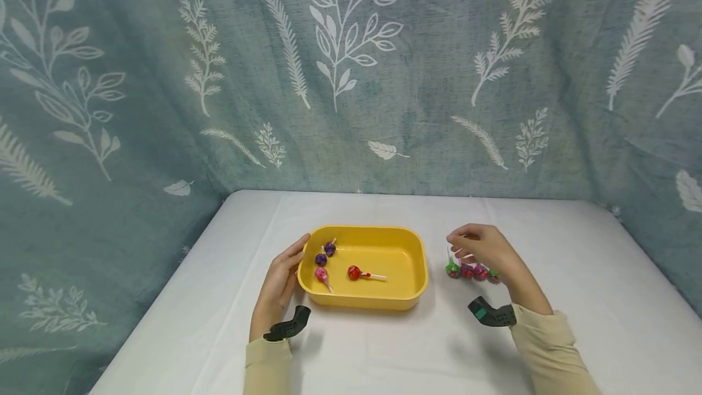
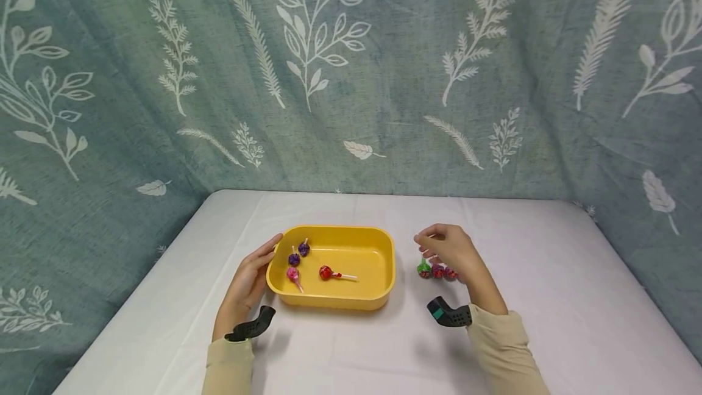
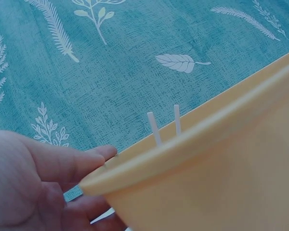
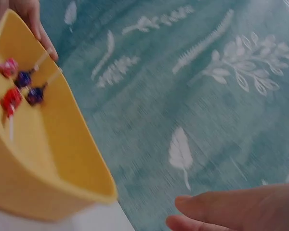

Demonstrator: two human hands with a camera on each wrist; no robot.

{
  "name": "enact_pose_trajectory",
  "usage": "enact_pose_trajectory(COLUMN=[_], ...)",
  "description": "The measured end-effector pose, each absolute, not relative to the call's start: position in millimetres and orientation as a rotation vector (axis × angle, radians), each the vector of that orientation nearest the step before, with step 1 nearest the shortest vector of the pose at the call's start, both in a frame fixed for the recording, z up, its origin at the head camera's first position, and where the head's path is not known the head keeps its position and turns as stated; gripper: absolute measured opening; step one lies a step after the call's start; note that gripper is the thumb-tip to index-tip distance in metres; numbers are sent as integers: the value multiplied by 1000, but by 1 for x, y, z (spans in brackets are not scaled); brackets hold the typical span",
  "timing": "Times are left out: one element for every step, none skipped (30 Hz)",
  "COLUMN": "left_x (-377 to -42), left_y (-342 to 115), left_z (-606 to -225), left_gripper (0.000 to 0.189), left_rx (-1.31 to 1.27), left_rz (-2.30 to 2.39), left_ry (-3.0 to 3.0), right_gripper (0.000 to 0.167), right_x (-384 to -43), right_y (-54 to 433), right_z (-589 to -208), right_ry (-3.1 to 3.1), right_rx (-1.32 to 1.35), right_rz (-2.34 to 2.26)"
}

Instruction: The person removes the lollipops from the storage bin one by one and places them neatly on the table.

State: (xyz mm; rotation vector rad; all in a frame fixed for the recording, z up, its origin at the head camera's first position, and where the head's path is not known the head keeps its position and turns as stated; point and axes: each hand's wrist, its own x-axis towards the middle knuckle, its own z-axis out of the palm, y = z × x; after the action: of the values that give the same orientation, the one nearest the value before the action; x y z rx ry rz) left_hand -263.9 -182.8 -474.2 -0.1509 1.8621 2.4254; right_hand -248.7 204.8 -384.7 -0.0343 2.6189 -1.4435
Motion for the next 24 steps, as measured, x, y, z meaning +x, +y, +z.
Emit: enact_pose_trajectory(left_x=[-264,-264,-264,-264,-264,-264,-264,-265,-265,-265,-265,-265,-265,-265,-265,-265,-265,-266,-266,-266,-266,-267,-267,-267], left_y=[-183,-183,-183,-183,-183,-183,-183,-183,-183,-183,-183,-183,-183,-183,-184,-184,-184,-184,-184,-184,-184,-184,-184,-185], left_z=[-474,-474,-474,-474,-475,-475,-475,-475,-475,-475,-475,-475,-475,-475,-475,-475,-475,-475,-475,-475,-475,-475,-475,-475], left_gripper=[42,41,41,41,41,41,41,41,41,41,41,40,40,40,40,40,40,40,40,41,41,41,41,41], left_rx=[-161,-168,-177,-183,-181,-183,-184,-182,-172,-172,-172,-184,-186,-185,-184,-192,-181,-179,-175,-161,-169,-163,-159,-157], left_rz=[2426,2426,2424,2425,2428,2431,2433,2438,2440,2446,2444,2444,2443,2444,2443,2441,2440,2441,2439,2439,2436,2435,2434,2433], left_ry=[1860,1859,1860,1859,1858,1856,1857,1853,1855,1848,1851,1848,1848,1847,1847,1845,1849,1847,1849,1852,1851,1852,1853,1853], right_gripper=[38,37,36,35,33,31,29,27,26,24,22,22,22,21,21,21,21,21,21,20,21,21,21,21], right_x=[-251,-253,-255,-257,-260,-262,-264,-267,-269,-271,-273,-275,-277,-279,-282,-284,-287,-290,-293,-297,-300,-303,-306,-309], right_y=[197,189,181,174,167,160,153,146,139,133,125,118,112,105,98,92,86,80,75,70,66,62,58,54], right_z=[-383,-382,-380,-379,-379,-378,-378,-378,-379,-380,-381,-382,-383,-384,-386,-387,-388,-389,-389,-389,-389,-389,-389,-390], right_ry=[2606,2595,2583,2575,2566,2559,2552,2544,2538,2529,2519,2511,2497,2479,2464,2449,2440,2428,2423,2419,2417,2415,2413,2410], right_rx=[-58,-85,-103,-136,-169,-197,-222,-248,-267,-287,-297,-314,-333,-344,-351,-364,-386,-397,-406,-408,-420,-433,-445,-450], right_rz=[-1442,-1436,-1426,-1412,-1400,-1387,-1373,-1356,-1341,-1328,-1320,-1302,-1289,-1282,-1270,-1256,-1233,-1211,-1187,-1168,-1146,-1133,-1124,-1124])
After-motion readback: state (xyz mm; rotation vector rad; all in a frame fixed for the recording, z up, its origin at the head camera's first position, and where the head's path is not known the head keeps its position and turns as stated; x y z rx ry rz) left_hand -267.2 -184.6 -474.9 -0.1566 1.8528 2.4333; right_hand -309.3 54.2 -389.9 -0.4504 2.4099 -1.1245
